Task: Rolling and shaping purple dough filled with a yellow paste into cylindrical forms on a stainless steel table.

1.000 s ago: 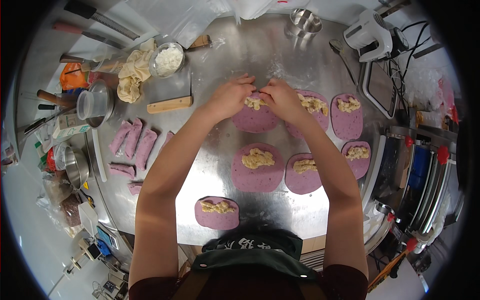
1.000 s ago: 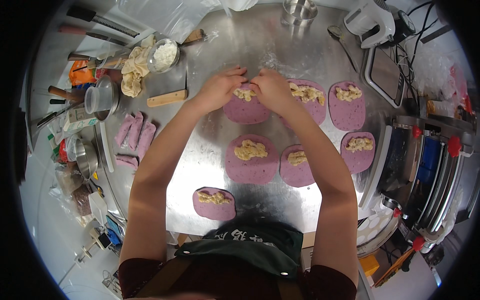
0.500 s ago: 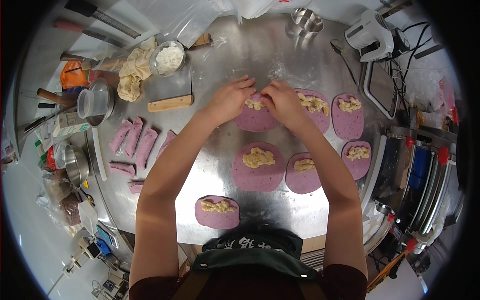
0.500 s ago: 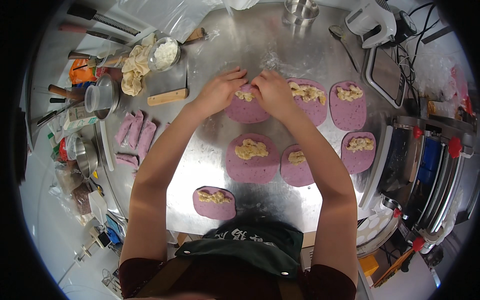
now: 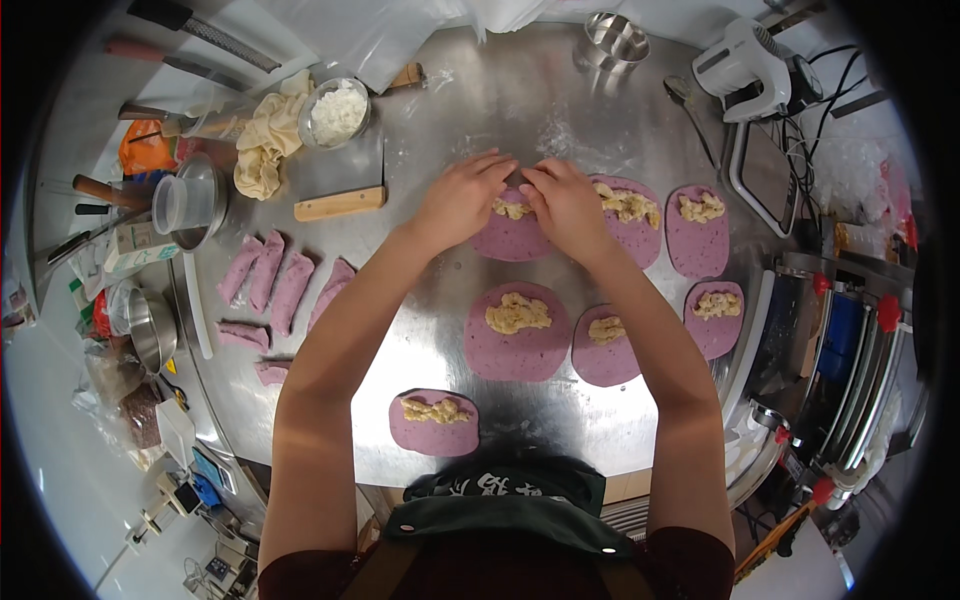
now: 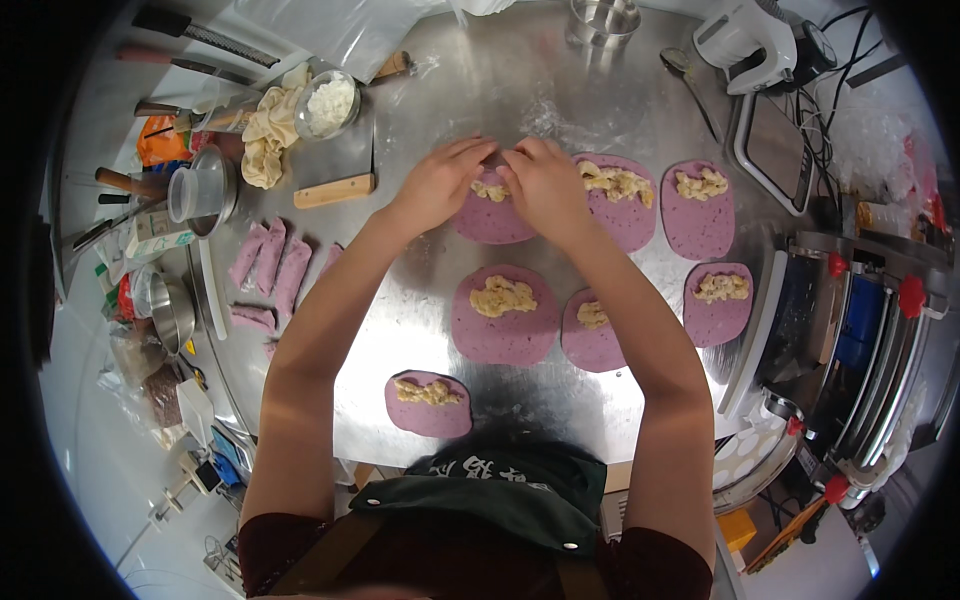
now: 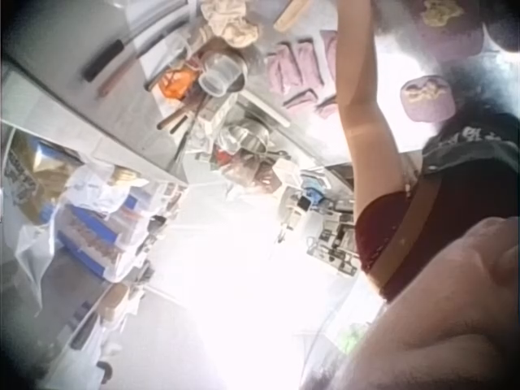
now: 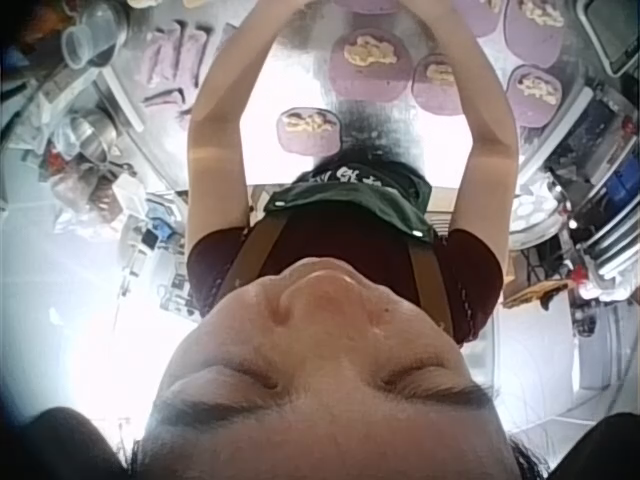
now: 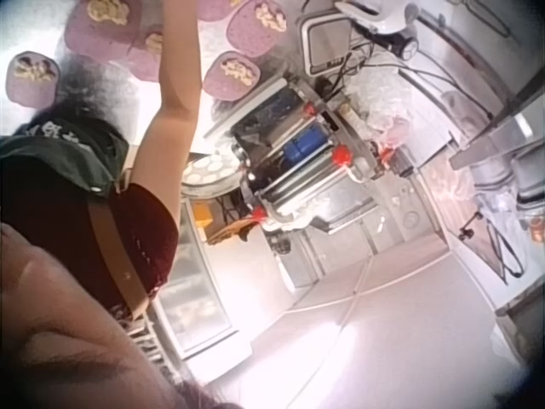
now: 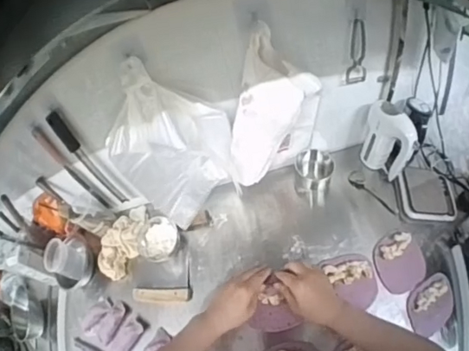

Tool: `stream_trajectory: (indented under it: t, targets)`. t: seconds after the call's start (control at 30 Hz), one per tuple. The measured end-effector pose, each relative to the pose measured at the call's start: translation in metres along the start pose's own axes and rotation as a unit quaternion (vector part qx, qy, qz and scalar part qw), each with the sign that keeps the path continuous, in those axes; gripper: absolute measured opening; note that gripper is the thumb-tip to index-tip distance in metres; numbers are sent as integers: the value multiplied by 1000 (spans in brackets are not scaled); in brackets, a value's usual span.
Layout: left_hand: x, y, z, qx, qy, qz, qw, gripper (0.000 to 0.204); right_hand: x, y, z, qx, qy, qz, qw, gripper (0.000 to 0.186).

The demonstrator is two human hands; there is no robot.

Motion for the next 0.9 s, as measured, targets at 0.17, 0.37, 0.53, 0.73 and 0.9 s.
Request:
stream_trajectory:
  t: [0.17, 0.37, 0.53, 0.73, 0.9]
  targets:
    - [15, 1, -2, 54, -44, -32, 997, 37, 0, 4, 6, 79, 8, 23, 997, 18]
    - [28, -1, -9, 80, -60, -70, 992, 25, 1, 9, 15, 68, 22, 28, 997, 18]
    - [23, 4, -5, 105, -38, -91, 989, 18, -1, 9, 17, 75, 26, 32, 996, 16]
    - [26, 8, -6, 129, -15, -87, 988, 15, 4, 9, 14, 58, 29, 30, 997, 14]
    - [26, 6, -7, 154, -50, -106, 981, 15, 5, 7, 13, 36, 50, 26, 998, 14]
Point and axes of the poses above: each hand's wrist, its own y-axis towards the middle knuckle, its own z-axis out of the palm, x = y × z, the point moved 4 cm from there along y, towards the middle knuckle, and after that the axes turned 4 degrees about -z, right-handed, at the moved point
